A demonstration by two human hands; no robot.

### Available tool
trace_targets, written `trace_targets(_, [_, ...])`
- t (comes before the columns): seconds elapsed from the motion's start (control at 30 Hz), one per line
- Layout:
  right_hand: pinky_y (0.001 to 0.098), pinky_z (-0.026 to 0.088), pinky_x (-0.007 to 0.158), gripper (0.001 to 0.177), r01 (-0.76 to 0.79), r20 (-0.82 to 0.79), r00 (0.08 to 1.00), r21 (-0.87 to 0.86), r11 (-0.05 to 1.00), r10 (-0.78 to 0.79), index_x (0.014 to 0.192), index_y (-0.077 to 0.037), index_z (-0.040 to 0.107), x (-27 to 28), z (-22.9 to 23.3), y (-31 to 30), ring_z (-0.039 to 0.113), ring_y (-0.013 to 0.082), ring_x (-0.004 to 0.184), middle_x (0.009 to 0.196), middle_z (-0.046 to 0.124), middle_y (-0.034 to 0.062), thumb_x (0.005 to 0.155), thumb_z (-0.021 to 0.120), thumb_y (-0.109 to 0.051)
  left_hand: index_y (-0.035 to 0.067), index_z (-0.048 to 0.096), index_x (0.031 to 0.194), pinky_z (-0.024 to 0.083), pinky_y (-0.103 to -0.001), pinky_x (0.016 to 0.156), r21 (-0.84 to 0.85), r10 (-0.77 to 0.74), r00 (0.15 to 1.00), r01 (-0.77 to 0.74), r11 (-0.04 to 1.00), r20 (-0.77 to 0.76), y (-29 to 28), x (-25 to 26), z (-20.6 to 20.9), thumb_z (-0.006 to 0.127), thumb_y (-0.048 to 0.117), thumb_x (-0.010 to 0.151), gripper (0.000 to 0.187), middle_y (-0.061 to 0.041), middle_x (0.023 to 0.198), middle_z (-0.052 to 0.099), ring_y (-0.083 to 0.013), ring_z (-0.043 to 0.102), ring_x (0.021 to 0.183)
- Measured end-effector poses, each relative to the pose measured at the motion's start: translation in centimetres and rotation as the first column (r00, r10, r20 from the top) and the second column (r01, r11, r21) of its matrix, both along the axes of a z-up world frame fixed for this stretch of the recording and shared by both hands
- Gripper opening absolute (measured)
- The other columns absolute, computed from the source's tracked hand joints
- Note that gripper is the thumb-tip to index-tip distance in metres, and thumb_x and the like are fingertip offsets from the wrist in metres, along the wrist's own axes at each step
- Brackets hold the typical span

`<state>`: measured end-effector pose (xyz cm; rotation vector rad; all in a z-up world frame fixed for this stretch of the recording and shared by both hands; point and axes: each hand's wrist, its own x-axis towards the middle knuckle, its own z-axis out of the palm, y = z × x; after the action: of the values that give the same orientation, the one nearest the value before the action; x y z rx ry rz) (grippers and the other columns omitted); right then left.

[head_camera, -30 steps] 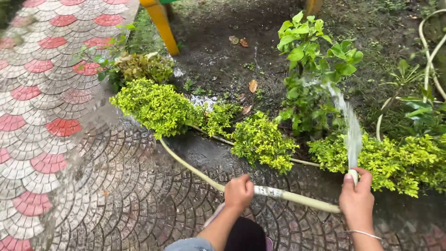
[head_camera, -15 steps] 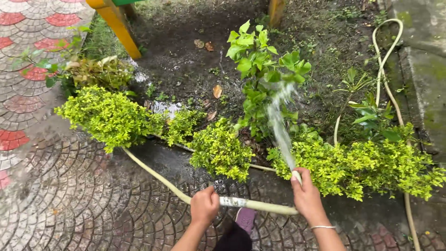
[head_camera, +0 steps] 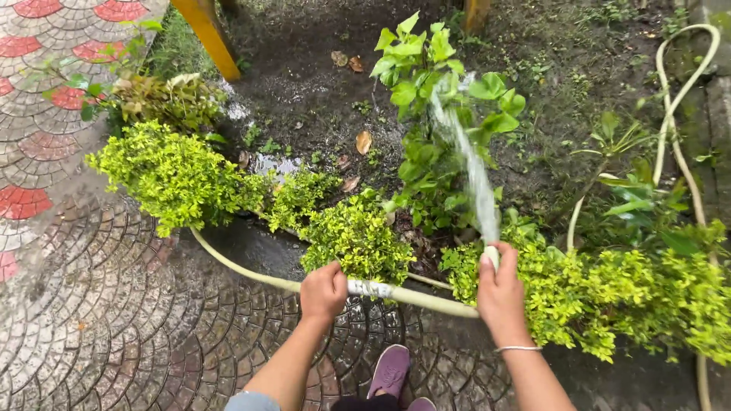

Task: The person waters various bushes and plants with a hose while walking along a paved path and around a bench. They use both hands to direct the water flow onto the greenery throughout the garden.

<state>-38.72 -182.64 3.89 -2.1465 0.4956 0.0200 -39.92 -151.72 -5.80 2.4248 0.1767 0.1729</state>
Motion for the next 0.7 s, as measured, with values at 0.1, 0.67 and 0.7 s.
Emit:
trace_targets(0.1, [0.0441, 0.049, 0.062, 0.031, 0.073, 0.086, 0.994, -0.027, 0.997, -0.070, 0.135, -0.015, 0.048, 0.4, -3.8, 0.1, 0.065, 0.0286, 0.066, 0.080, 0.066, 0.0152, 0.106, 0.050, -0.024, 0.005, 0.062, 0.074, 0.050, -0.055, 0.071, -0.007, 0.020, 0.998, -0.020, 1.000, -0.052, 0.1, 1.2, -2.0, 0.048, 0.024, 0.083, 0.026, -0.020, 0.073, 0.068, -0.0423, 0.066, 0.071])
trace_targets(0.67, [0.0465, 0.051, 0.061, 0.032, -0.058, 0.036, 0.998, -0.035, 0.998, 0.059, 0.135, -0.017, 0.046, -2.4, -13.0, 6.2, 0.069, 0.0310, 0.065, 0.073, 0.066, 0.0167, 0.105, 0.047, -0.028, 0.004, 0.062, 0.076, 0.048, -0.056, 0.073, 0.017, 0.093, 0.979, -0.091, 0.996, -0.182, 5.5, -3.1, -11.6, 0.048, 0.025, 0.085, 0.027, -0.023, 0.074, 0.067, -0.0446, 0.066, 0.076])
trace_targets(0.7, [0.0464, 0.051, 0.061, 0.033, -0.039, 0.051, 0.998, -0.044, 0.998, 0.041, 0.135, -0.016, 0.045, -2.8, -13.7, 6.4, 0.069, 0.0311, 0.065, 0.075, 0.067, 0.0158, 0.104, 0.047, -0.028, 0.006, 0.064, 0.076, 0.048, -0.056, 0.073, -0.006, 0.088, 0.977, -0.091, 0.996, -0.196, 5.8, -3.3, -11.4, 0.047, 0.025, 0.084, 0.027, -0.022, 0.073, 0.068, -0.0439, 0.066, 0.075])
